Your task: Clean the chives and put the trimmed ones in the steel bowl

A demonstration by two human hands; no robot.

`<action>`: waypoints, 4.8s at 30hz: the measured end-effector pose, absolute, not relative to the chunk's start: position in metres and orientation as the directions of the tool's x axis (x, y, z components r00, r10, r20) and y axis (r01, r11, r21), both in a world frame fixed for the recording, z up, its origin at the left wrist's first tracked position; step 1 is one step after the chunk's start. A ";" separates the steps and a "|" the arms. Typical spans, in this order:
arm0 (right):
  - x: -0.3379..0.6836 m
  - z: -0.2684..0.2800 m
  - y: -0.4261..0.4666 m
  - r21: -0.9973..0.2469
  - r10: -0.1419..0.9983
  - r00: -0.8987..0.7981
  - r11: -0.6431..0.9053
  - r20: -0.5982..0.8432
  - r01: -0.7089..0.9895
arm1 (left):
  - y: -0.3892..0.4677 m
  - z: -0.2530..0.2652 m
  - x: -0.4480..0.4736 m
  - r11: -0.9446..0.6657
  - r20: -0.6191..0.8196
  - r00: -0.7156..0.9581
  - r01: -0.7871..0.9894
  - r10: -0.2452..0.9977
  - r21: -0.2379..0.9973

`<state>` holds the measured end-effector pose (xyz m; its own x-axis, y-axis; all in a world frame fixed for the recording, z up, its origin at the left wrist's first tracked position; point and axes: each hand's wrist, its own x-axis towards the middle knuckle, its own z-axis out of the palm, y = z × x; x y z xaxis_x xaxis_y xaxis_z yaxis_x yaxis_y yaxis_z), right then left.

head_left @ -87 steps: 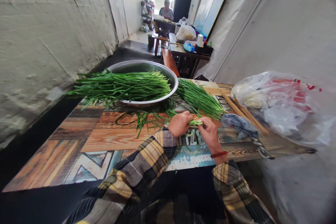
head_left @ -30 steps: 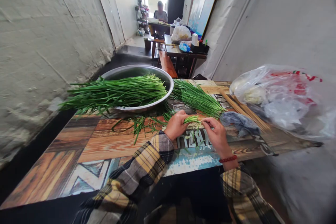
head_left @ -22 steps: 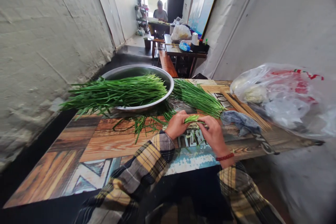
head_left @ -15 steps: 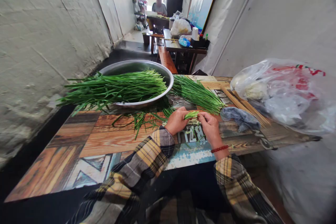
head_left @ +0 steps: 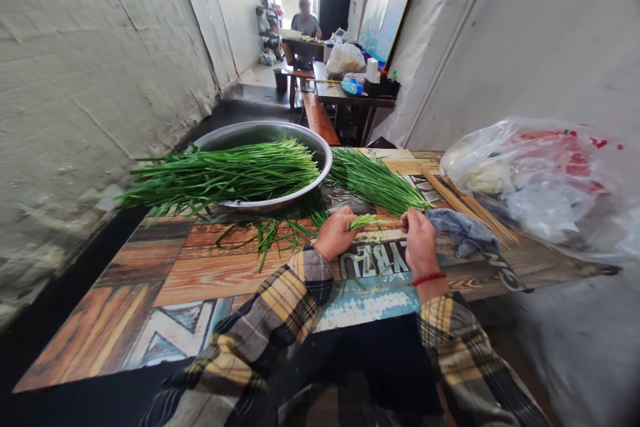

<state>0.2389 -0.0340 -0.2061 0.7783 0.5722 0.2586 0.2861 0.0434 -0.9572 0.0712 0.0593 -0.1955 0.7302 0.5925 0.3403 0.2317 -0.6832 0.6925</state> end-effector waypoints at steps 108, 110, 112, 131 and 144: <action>0.214 -0.183 -0.053 -0.859 0.792 0.537 -0.032 0.289 0.510 | 0.048 -0.190 0.069 -0.711 0.444 0.658 0.205 0.609 0.672; 0.217 -0.191 -0.049 -0.938 0.740 0.629 0.006 0.238 0.347 | 0.049 -0.191 0.069 -0.710 0.443 0.649 0.220 0.618 0.669; 0.226 -0.198 -0.049 -0.966 0.678 0.705 0.034 0.211 0.256 | 0.051 -0.193 0.069 -0.710 0.449 0.639 0.226 0.625 0.667; 0.223 -0.182 -0.061 -0.795 0.810 0.466 0.000 0.355 0.606 | 0.059 -0.199 0.070 -0.678 0.402 0.655 0.237 0.640 0.695; 0.209 -0.196 -0.059 -0.905 0.791 0.552 0.008 0.265 0.425 | 0.043 -0.182 0.067 -0.824 0.567 0.666 0.130 0.484 0.551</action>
